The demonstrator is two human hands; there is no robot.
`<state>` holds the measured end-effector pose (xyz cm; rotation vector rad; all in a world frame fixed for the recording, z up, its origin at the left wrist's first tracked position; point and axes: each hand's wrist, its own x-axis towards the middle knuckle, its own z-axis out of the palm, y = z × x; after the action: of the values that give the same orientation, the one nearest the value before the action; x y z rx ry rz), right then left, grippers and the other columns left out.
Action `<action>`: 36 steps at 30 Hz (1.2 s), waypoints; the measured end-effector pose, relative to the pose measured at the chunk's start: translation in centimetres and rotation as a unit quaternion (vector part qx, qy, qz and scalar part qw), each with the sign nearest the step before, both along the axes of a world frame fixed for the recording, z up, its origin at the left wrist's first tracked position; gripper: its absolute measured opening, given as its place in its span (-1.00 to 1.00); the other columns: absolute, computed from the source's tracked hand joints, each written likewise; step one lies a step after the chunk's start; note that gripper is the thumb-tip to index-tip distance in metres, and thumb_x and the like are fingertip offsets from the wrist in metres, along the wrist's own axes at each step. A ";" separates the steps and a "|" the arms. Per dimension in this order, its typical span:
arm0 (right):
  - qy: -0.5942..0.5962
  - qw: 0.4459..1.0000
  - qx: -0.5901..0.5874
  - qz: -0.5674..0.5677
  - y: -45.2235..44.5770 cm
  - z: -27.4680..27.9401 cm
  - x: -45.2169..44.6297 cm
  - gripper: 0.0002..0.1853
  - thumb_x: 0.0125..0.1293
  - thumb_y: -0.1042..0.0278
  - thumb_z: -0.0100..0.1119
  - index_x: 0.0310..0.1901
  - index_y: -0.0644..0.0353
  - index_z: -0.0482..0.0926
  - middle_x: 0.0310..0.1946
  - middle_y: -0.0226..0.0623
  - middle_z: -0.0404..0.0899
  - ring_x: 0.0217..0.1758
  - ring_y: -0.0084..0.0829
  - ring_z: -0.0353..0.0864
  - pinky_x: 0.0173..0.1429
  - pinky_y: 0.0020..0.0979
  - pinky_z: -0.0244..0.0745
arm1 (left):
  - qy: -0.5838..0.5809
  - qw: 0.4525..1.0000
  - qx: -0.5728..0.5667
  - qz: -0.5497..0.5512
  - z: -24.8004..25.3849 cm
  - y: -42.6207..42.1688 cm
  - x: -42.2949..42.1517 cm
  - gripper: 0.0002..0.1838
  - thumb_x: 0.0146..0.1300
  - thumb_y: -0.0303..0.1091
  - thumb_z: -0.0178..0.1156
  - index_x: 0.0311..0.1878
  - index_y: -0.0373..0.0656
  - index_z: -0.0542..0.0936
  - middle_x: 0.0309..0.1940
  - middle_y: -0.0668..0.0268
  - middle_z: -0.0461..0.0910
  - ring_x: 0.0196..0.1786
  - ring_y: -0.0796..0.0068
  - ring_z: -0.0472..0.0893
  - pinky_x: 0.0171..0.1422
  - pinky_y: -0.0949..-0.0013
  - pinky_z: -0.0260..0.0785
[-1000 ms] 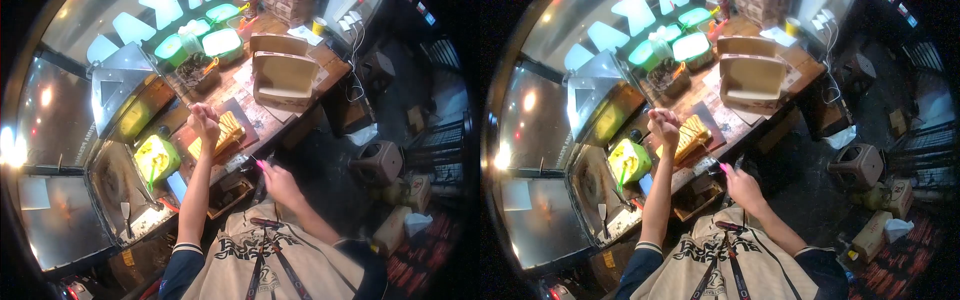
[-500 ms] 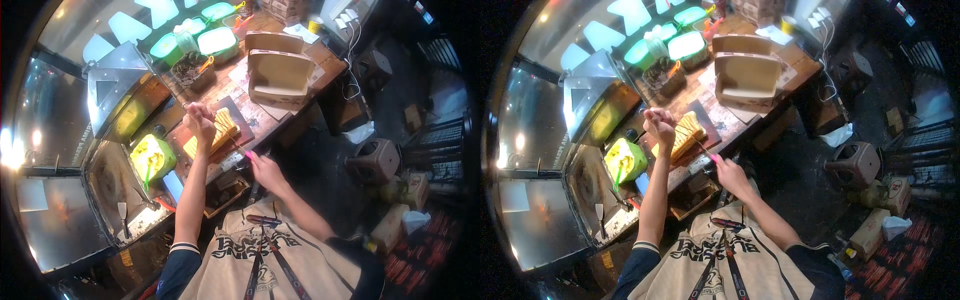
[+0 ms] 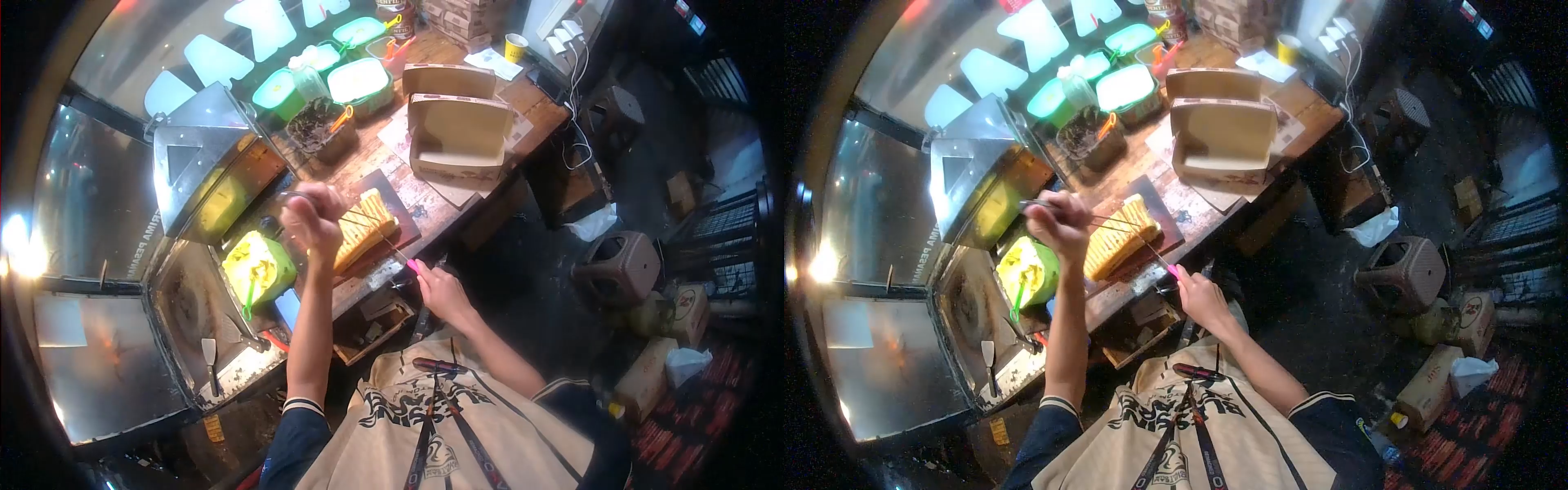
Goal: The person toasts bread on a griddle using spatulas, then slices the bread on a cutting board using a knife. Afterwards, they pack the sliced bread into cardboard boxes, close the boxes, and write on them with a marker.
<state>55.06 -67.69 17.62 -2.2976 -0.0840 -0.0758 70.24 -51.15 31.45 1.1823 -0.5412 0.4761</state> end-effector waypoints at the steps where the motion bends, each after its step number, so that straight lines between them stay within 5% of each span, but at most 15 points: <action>1: 0.000 1.000 0.001 -0.001 0.0 -0.1 0.0 -0.64 0.32 0.33 0.01 0.13 0.18 0.44 -0.44 0.05 0.52 -0.42 0.12 0.55 -0.33 -0.03 0.49 | -0.011 1.000 -0.014 -0.024 1.2 0.4 0.3 -0.38 0.34 0.27 -0.13 -0.53 -0.15 0.31 -0.79 0.46 0.13 -0.78 0.61 0.14 -0.73 0.44 0.02; 4: 0.003 1.000 -0.001 0.000 0.1 -0.3 0.0 -0.64 0.32 0.32 0.00 0.13 0.17 0.44 -0.43 0.05 0.52 -0.41 0.12 0.55 -0.32 -0.02 0.49 | -0.007 1.000 -0.017 -0.008 3.3 0.8 1.4 -0.39 0.36 0.27 -0.17 -0.54 -0.11 0.31 -0.77 0.46 0.15 -0.79 0.63 0.16 -0.76 0.47 -0.02; 10: 0.012 1.000 0.002 0.003 0.0 0.1 -0.2 -0.64 0.32 0.34 0.01 0.13 0.18 0.44 -0.42 0.06 0.53 -0.39 0.11 0.56 -0.31 -0.03 0.50 | 0.050 0.998 -0.024 0.023 -6.0 -1.5 4.2 -0.39 0.36 0.21 -0.07 -0.60 -0.14 0.27 -0.75 0.42 0.18 -0.75 0.64 0.17 -0.72 0.49 -0.01; 36: -0.023 1.000 -0.010 0.002 0.3 -1.7 0.2 -0.61 0.30 0.39 0.05 0.17 0.16 0.44 -0.44 -0.05 0.51 -0.39 0.00 0.56 -0.32 -0.13 0.49 | 0.077 0.992 -0.003 0.095 -6.0 -2.0 2.7 -0.33 0.31 0.31 -0.11 -0.58 -0.18 0.28 -0.75 0.45 0.12 -0.73 0.64 0.19 -0.68 0.51 -0.03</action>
<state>55.30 -67.40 15.93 -2.3156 -0.1136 -0.1275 72.92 -53.19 25.48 1.2590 -0.2954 0.5426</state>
